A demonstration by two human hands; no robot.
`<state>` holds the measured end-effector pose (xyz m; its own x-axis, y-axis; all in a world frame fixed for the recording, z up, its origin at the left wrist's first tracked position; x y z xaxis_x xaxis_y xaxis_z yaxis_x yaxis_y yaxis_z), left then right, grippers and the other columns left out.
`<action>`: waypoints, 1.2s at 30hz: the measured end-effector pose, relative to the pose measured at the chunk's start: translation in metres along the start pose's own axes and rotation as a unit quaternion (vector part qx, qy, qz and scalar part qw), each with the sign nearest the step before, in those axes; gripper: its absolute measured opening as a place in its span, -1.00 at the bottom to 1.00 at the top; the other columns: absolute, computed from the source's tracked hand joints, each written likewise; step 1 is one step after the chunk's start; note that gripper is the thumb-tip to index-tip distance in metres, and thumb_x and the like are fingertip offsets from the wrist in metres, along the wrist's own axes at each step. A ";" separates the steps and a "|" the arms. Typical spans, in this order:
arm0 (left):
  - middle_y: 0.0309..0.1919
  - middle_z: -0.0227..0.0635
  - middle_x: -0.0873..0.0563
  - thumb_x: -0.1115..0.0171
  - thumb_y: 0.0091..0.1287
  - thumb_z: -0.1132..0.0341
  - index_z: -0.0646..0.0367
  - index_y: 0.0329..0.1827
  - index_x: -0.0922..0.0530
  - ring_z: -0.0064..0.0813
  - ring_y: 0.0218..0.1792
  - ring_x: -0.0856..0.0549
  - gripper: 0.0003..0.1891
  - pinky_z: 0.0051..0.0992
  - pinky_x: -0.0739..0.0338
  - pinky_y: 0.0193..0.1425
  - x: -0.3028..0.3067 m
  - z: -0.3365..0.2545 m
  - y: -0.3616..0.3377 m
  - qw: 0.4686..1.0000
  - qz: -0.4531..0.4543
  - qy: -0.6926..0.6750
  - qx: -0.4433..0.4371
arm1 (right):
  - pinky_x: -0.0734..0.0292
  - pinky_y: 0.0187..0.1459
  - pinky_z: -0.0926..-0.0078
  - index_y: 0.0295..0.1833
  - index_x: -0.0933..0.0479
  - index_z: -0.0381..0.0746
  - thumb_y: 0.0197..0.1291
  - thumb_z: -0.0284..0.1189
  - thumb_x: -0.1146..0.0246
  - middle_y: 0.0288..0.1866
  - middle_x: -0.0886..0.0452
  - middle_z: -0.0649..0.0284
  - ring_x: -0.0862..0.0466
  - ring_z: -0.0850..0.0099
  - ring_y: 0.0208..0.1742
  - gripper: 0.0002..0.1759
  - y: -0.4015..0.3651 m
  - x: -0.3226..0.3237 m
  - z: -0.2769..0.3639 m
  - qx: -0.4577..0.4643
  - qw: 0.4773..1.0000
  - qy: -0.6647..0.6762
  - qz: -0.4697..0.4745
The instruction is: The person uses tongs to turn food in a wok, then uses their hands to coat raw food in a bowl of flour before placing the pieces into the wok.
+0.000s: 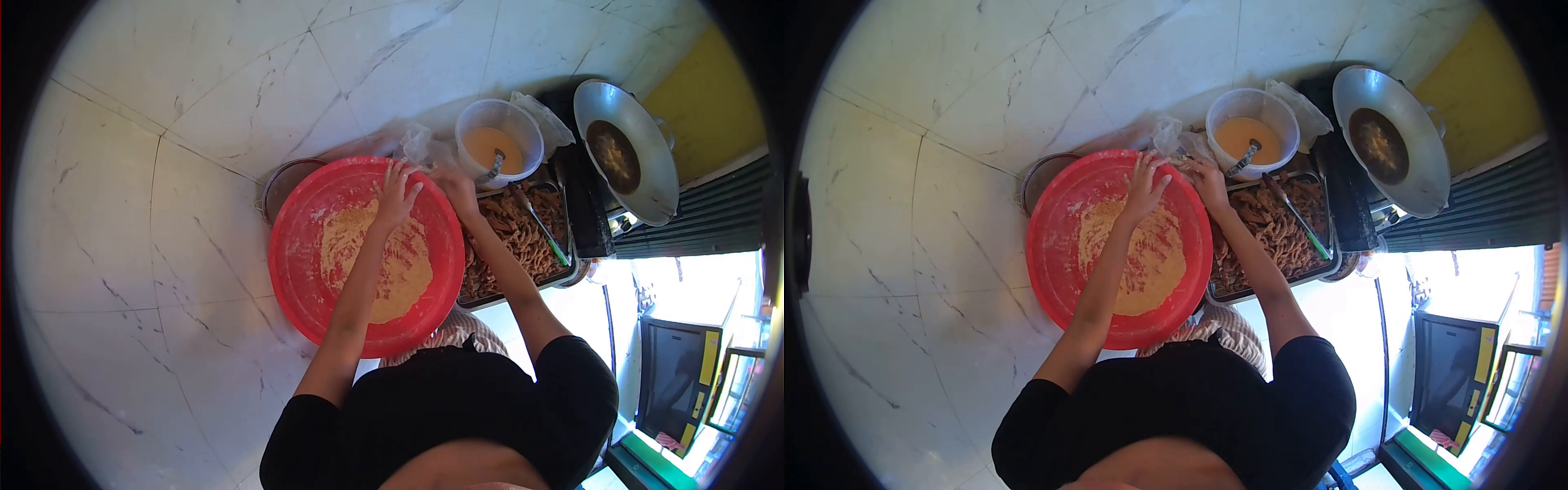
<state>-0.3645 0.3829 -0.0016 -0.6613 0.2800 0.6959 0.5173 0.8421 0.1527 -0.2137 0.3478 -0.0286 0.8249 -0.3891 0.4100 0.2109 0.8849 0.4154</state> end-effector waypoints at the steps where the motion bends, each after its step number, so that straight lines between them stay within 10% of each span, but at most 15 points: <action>1: 0.24 -0.36 -0.11 0.03 0.21 0.06 -0.10 0.08 -0.31 -0.23 0.31 0.07 -0.63 0.21 0.24 0.15 0.000 0.000 0.000 1.000 -0.001 0.000 -0.001 | -0.40 -0.22 0.46 -0.11 -0.47 -0.30 -0.08 -0.66 -0.07 -0.25 -0.50 0.07 -0.52 0.18 -0.25 -0.68 0.001 0.003 0.005 0.025 1.000 0.008 0.000; 12: -0.24 -0.40 -0.53 -0.15 0.06 0.06 0.01 -0.18 -0.50 -0.37 -0.09 -0.49 -0.68 0.11 0.10 0.19 0.011 -0.049 0.024 0.986 -0.101 0.097 -0.092 | -0.35 -0.35 0.45 -0.08 -0.45 -0.29 -0.07 -0.65 -0.07 -0.39 -0.46 0.09 -0.47 0.23 -0.39 -0.65 0.022 0.052 0.057 0.023 0.999 -0.040 -0.023; 21: -0.38 -0.40 -0.56 -0.16 0.05 0.22 0.02 -0.37 -0.53 -0.38 -0.21 -0.52 -0.87 -0.03 -0.01 0.19 0.013 -0.059 0.040 0.952 -0.127 0.180 -0.213 | -0.35 -0.34 0.43 -0.07 -0.44 -0.28 -0.09 -0.67 -0.07 -0.40 -0.44 0.07 -0.46 0.20 -0.40 -0.63 0.017 0.066 0.061 0.051 0.998 -0.023 -0.037; 31: -0.34 -0.31 -0.60 -0.07 0.12 0.04 -0.02 -0.25 -0.55 -0.30 -0.20 -0.54 -0.73 0.01 -0.05 0.13 0.024 -0.056 0.059 0.956 -0.131 0.217 -0.146 | -0.41 -0.32 0.45 -0.05 -0.42 -0.28 -0.09 -0.63 -0.13 -0.28 -0.49 0.04 -0.51 0.20 -0.36 -0.62 0.012 0.076 0.064 0.018 0.998 -0.024 -0.055; 36: -0.36 -0.35 -0.61 -0.04 0.18 0.03 0.13 -0.20 -0.54 -0.45 -0.27 -0.57 -0.64 -0.44 -0.33 -0.03 0.016 -0.053 0.040 0.993 0.032 -0.103 -0.051 | -0.44 -0.29 0.49 0.01 -0.40 -0.24 -0.10 -0.61 -0.18 -0.27 -0.52 0.11 -0.54 0.40 -0.31 -0.56 0.015 0.074 0.072 -0.030 0.999 0.035 -0.017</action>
<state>-0.3260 0.3965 0.0530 -0.7175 0.4279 0.5496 0.6065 0.7718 0.1909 -0.1874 0.3142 0.0666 0.8511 -0.4017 0.3380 0.2680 0.8860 0.3784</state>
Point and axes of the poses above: each hand's wrist, its own y-axis towards the middle knuckle, its own x-axis out of the back of the hand, z = x × y, the point moved 5 cm from there along y, towards the middle knuckle
